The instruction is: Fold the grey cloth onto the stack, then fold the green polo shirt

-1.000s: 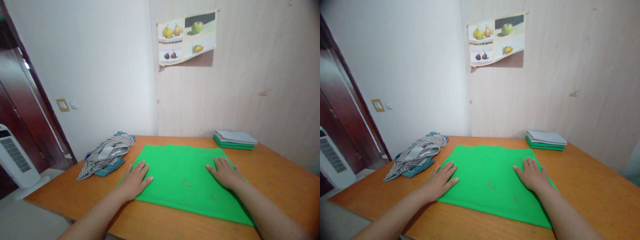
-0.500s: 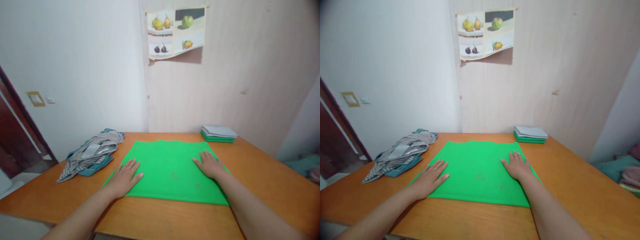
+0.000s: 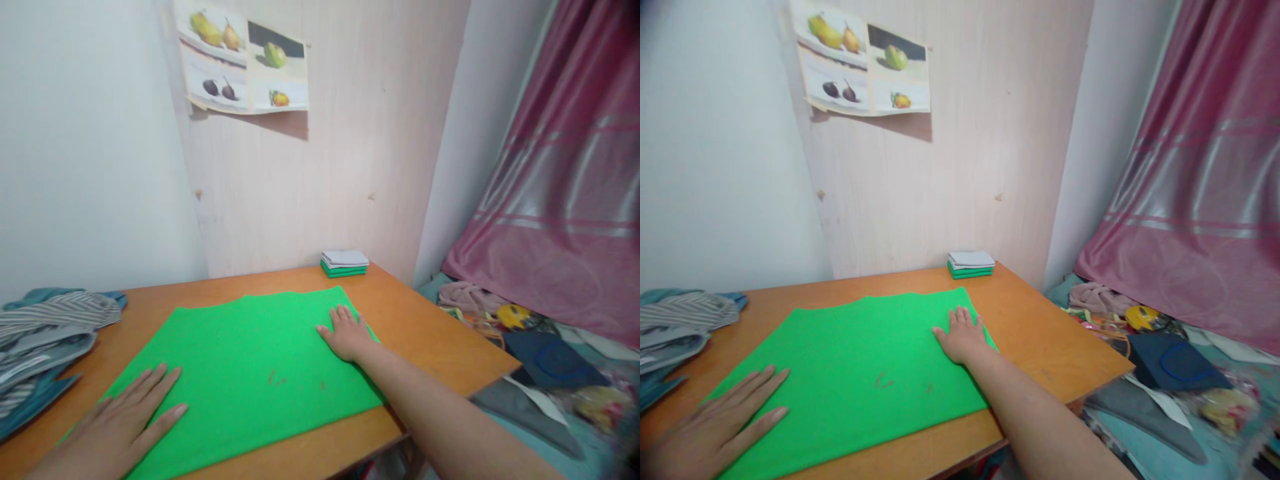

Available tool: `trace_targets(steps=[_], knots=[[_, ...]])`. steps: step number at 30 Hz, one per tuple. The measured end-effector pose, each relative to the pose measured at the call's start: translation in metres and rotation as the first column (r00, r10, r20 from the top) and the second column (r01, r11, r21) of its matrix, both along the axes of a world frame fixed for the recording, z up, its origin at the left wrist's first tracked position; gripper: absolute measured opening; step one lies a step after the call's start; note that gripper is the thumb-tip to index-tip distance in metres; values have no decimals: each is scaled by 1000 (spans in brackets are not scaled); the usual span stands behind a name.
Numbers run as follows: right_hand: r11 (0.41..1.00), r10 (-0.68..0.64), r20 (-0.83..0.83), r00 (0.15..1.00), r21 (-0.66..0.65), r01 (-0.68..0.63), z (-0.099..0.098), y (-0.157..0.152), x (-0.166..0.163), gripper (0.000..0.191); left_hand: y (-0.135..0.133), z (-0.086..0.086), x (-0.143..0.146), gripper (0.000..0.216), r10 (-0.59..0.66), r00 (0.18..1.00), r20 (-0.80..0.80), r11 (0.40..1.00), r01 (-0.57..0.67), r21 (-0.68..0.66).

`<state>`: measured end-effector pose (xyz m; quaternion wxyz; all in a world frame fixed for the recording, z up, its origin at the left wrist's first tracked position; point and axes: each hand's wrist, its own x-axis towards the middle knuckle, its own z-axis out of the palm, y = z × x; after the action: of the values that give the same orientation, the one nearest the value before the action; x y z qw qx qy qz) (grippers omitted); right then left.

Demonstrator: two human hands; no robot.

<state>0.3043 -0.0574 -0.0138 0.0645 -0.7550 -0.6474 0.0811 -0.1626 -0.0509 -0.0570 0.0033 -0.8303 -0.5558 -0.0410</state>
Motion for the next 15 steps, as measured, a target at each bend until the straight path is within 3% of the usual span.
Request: trace_targets(steps=[4, 6, 8, 11, 15], knots=[[1000, -2, 16, 1000, 5, 2, -4, -12, 4, 91, -11, 58, 40, 77, -14, 999, -52, 993, 8, -115], [1000, -17, 39, 999, 14, 16, -7, -11, 5, 91, -4, 84, 63, 70, -55, 997, -49, 991, 48, -128], [999, -26, 63, 998, 22, 25, -11, -10, 5, 91, 12, 99, 85, 65, -112, 993, -35, 989, 107, -106], [999, -26, 87, 996, 30, 24, -14, -9, 6, 90, 43, 102, 120, 61, -219, 976, 0, 971, 218, -96], [999, -27, 106, 994, 37, 23, -16, -11, 7, 90, 79, 85, 160, 64, -309, 951, 24, 942, 310, -125]])
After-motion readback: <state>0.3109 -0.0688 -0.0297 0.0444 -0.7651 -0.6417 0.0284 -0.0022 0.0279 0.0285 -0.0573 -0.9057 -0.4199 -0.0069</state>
